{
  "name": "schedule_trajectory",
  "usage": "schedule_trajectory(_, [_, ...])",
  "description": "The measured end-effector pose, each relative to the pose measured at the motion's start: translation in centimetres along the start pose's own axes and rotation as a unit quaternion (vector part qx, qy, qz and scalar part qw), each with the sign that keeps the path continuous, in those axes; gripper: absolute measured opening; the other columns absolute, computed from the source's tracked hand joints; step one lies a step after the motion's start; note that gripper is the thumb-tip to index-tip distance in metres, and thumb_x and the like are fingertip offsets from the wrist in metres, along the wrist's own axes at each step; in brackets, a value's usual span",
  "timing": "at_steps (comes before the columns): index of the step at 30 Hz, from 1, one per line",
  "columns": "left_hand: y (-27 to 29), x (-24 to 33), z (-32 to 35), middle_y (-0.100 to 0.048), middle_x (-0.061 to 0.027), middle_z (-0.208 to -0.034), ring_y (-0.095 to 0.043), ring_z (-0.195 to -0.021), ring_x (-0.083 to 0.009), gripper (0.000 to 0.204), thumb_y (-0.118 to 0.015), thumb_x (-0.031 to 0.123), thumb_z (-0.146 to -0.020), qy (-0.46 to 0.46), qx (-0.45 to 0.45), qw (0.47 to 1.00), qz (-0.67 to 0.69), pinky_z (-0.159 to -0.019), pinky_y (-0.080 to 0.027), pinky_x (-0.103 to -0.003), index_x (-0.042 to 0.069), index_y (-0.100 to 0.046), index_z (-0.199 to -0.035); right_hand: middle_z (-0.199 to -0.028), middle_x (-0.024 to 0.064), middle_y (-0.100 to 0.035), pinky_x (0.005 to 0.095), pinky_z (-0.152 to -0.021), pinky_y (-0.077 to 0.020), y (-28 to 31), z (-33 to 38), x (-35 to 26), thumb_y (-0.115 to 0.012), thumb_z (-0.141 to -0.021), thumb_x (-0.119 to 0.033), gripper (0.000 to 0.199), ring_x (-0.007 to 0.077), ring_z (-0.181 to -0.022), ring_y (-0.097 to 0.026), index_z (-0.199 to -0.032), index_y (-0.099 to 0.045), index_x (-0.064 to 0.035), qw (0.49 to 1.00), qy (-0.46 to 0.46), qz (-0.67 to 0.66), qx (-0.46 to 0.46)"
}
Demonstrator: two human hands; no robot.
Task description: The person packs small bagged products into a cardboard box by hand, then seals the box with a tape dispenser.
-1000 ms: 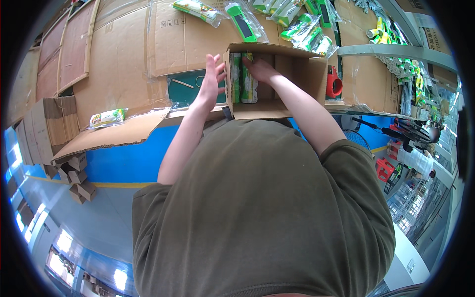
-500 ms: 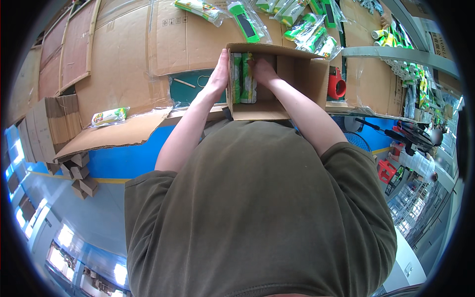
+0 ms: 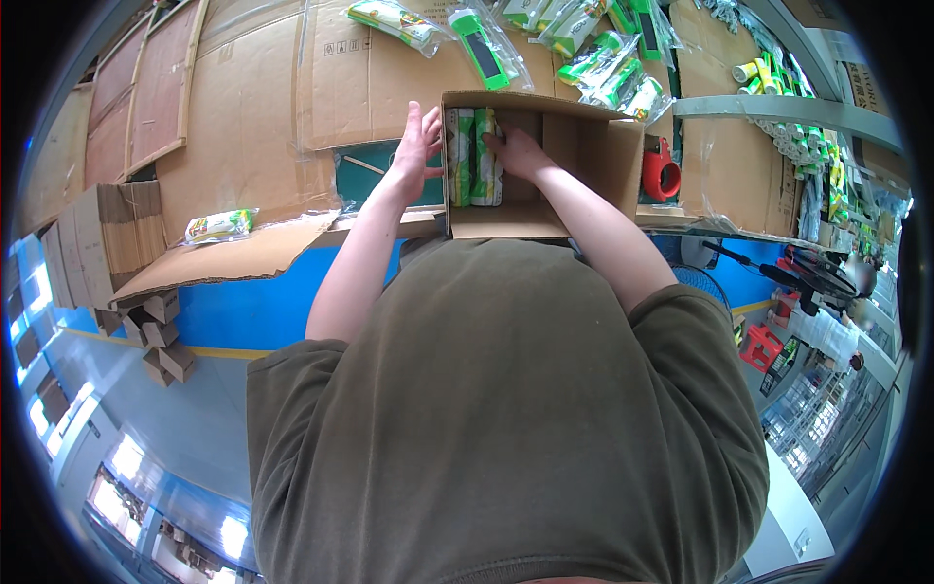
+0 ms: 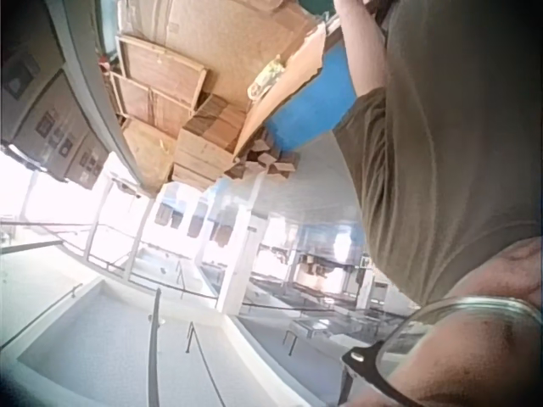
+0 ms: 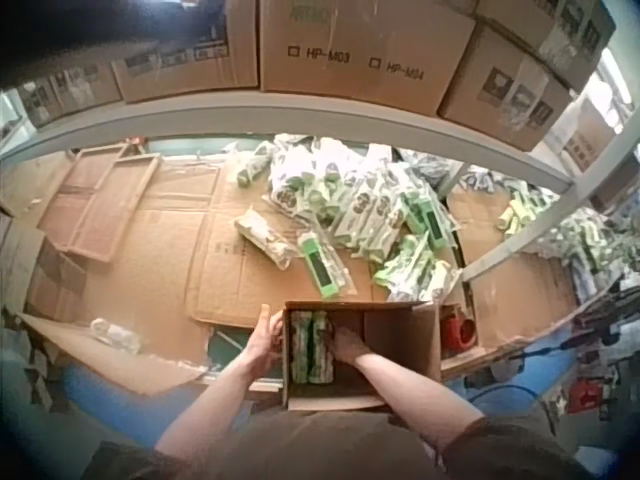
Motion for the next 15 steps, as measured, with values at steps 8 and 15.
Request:
schedule_trajectory(8, [-1.2, -1.3, 8.5, -0.051, -0.0159, -0.140, -0.047, -0.129, -0.0253, 0.073, -0.030, 0.059, -0.101, -0.110, 0.094, 0.989, 0.018, -0.109, -0.034, -0.040, 0.001, -0.040, -0.144, -0.096, 0.0089, -0.068, 0.0281, -0.073, -0.0565, 12.1, 6.1, -14.2, -0.058, -0.098, -0.031, 0.047, 0.0148, -0.083, -0.067, -0.129, -0.052, 0.0042, 0.920, 0.068, -0.266, -0.281])
schedule_trajectory(15, [-3.9, -3.8, 12.9, -0.059, -0.0184, -0.126, -0.059, -0.113, -0.0201, 0.060, -0.058, 0.024, -0.098, -0.161, 0.153, 0.964, -0.147, -0.097, -0.046, -0.031, 0.000, -0.033, -0.146, -0.097, 0.0187, -0.069, 0.0355, -0.078, -0.0552, 8.0, -12.1, -11.8, -0.058, -0.090, -0.055, 0.064, 0.0263, -0.086, -0.069, -0.107, -0.068, 0.0056, 0.942, 0.057, 0.275, -0.183])
Point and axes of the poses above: each hand's wrist, its own z-axis away from the middle knuckle, its own y-axis out of the back of the hand, x = y × z, the point moved 6 cm from there along -z, towards the middle knuckle
